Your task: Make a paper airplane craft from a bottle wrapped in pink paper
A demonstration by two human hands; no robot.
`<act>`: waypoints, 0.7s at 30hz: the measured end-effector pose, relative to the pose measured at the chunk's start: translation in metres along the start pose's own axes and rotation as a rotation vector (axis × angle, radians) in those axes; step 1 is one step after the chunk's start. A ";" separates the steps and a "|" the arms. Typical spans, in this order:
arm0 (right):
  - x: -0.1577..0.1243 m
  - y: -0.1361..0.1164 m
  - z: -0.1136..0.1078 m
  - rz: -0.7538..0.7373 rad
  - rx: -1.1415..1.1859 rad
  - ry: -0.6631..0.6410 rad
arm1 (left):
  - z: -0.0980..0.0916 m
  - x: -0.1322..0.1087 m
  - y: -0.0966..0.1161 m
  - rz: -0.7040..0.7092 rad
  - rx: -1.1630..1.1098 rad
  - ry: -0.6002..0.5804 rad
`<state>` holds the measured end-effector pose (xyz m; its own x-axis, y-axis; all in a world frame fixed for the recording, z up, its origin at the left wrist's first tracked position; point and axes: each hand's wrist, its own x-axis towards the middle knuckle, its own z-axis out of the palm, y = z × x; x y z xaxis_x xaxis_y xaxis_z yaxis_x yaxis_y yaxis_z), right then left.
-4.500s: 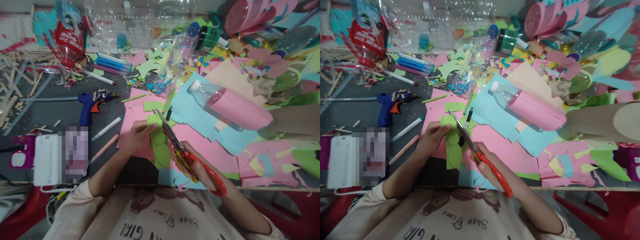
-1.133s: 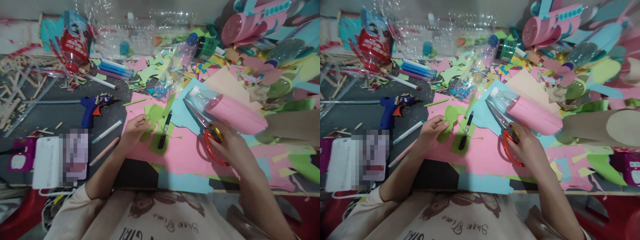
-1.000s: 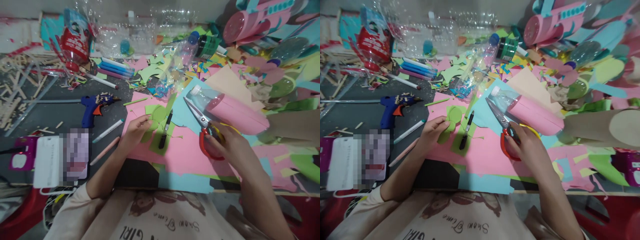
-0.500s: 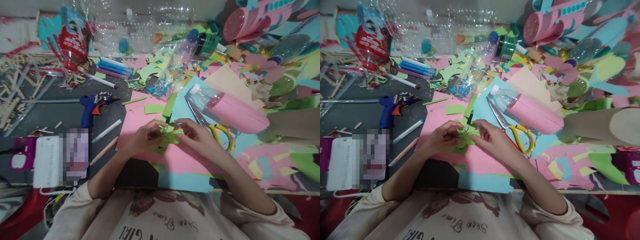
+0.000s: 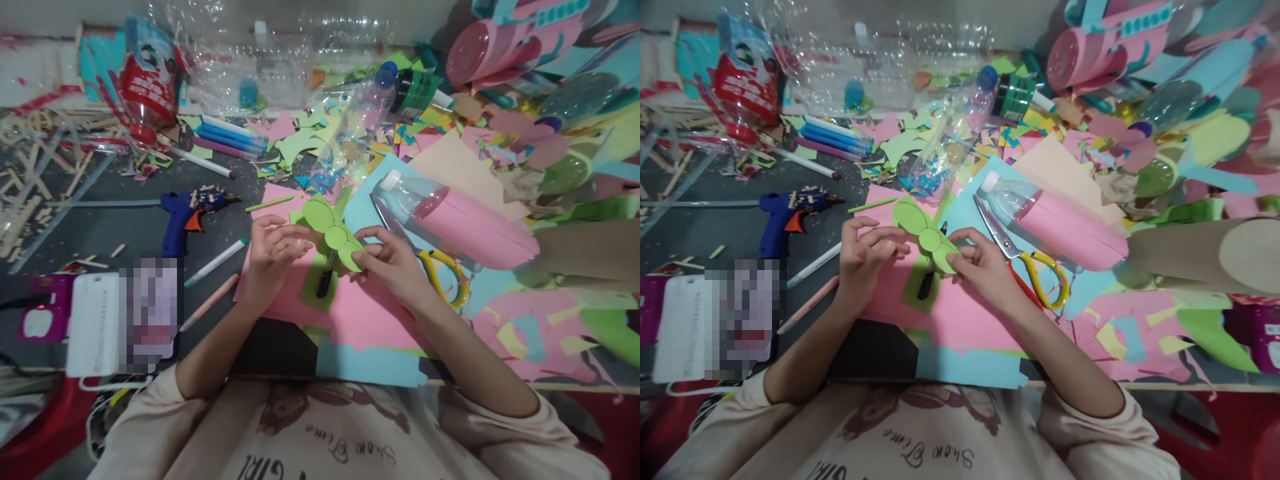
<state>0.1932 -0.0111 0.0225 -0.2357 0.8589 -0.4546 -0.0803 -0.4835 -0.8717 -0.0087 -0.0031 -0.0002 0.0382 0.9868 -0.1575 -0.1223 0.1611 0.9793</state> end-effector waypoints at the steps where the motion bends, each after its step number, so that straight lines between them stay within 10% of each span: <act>1: 0.000 0.002 0.003 0.001 0.015 -0.006 | 0.001 -0.002 -0.001 0.028 0.020 -0.020; 12: 0.001 0.024 0.023 0.006 -0.009 -0.135 | 0.009 -0.009 -0.007 -0.037 0.146 -0.146; 21: -0.056 -0.020 -0.047 -0.183 -1.371 0.275 | 0.004 -0.007 -0.004 -0.061 0.126 0.014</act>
<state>0.2536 -0.0414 0.0563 -0.1176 0.9729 -0.1993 0.9421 0.0458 -0.3323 -0.0041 -0.0109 -0.0026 0.0278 0.9756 -0.2177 0.0054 0.2176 0.9760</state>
